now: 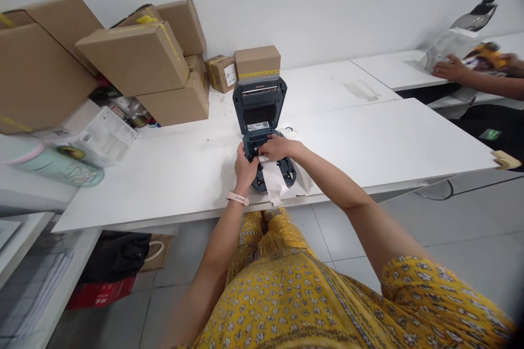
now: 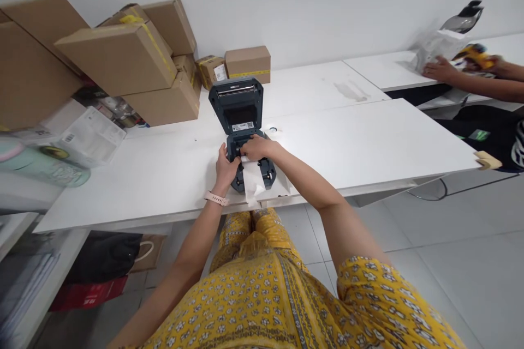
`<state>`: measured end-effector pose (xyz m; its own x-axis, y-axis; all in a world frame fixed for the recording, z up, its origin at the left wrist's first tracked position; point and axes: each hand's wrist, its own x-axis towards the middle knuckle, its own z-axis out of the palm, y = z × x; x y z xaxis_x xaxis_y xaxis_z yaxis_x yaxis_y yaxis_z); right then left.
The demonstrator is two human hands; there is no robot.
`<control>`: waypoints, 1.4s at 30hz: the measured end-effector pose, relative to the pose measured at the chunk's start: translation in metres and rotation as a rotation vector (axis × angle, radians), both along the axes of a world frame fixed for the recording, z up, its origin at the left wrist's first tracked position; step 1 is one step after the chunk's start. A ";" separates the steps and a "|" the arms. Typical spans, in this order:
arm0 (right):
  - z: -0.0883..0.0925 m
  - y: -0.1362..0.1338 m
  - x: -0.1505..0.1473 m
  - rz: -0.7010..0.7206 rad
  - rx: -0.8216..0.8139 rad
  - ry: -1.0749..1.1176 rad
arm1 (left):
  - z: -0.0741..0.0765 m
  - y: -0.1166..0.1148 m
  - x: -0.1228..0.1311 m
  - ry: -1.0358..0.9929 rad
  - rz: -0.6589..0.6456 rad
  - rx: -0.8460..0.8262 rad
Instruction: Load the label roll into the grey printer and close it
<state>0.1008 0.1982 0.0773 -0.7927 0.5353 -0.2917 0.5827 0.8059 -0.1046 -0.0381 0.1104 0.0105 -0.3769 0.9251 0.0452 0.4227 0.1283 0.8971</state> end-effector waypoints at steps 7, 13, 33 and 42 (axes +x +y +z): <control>-0.003 0.010 -0.010 0.028 -0.033 -0.073 | 0.008 -0.003 -0.002 0.070 -0.048 -0.013; 0.013 0.011 0.039 0.078 -0.319 0.430 | 0.016 -0.006 -0.002 0.131 -0.085 -0.050; -0.111 -0.027 0.154 -0.699 -0.605 1.204 | -0.002 -0.002 -0.006 0.059 -0.049 -0.022; -0.120 0.013 0.159 -0.774 -0.624 1.303 | -0.006 0.000 -0.007 0.055 -0.042 0.018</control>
